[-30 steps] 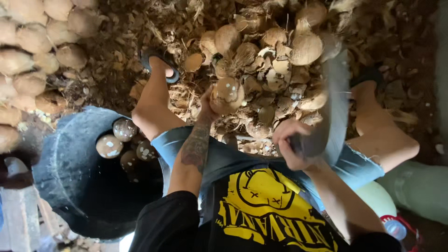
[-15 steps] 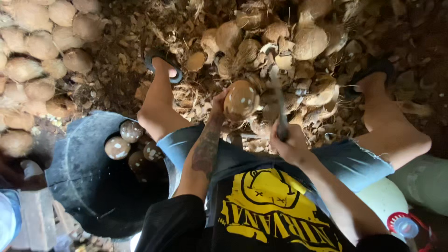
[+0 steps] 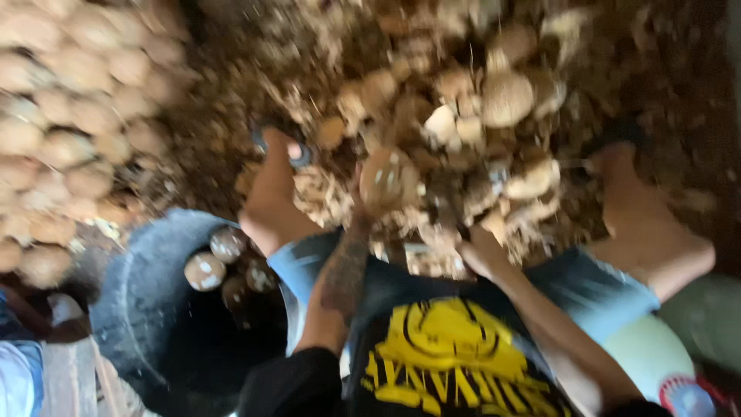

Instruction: The person sits on the ground and uses a machete to peel the husk off coconuts. They hold the coconut in one hand and strike it with the machete in the other, removing the fibrous outer layer. The peeled coconuts are placed into a black bucket, and the person occasionally pours coconut water into a white bucket.

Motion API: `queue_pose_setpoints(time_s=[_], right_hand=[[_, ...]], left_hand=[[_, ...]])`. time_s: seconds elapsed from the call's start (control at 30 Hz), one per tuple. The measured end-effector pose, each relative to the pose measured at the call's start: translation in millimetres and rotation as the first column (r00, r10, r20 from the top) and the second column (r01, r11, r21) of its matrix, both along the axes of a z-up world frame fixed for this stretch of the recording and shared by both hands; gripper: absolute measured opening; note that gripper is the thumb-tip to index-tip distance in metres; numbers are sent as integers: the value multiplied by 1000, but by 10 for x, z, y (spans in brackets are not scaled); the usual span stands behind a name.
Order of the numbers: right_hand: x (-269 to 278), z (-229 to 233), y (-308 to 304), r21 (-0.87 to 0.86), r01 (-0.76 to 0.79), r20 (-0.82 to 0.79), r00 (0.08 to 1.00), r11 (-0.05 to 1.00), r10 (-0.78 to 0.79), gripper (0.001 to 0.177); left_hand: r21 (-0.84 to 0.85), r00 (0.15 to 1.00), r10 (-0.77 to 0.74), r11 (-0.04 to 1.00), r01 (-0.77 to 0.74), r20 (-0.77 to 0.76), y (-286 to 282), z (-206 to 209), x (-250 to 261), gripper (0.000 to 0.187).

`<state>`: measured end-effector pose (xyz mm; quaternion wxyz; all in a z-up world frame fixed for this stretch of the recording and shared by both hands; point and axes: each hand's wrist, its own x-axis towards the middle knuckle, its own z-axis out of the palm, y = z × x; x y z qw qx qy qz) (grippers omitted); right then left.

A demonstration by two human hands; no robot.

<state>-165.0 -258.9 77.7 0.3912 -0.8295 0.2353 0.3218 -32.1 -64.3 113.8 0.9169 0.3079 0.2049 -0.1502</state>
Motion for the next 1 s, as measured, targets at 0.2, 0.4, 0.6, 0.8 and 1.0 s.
queue_pose_setpoints(time_s=[0.2, 0.4, 0.6, 0.8, 1.0], right_hand=[[97, 930, -36, 161, 56, 579, 803, 985, -140, 10], [10, 980, 285, 495, -201, 862, -9, 845, -507, 54], [91, 241, 325, 176, -135, 136, 984, 975, 112, 40], [2, 490, 255, 323, 50, 237, 963, 945, -132, 33], [219, 1402, 146, 513, -193, 746, 582, 836, -324, 13]], left_hand=[[-291, 956, -180, 951, 108, -233, 592, -659, 372, 57], [-72, 912, -117, 993, 96, -393, 359, -955, 174, 60], [-78, 922, -153, 988, 134, -356, 378, -939, 392, 70], [-293, 966, -260, 922, 252, 12, 454, -995, 287, 63], [-153, 949, -144, 983, 104, -280, 480, -860, 351, 75]])
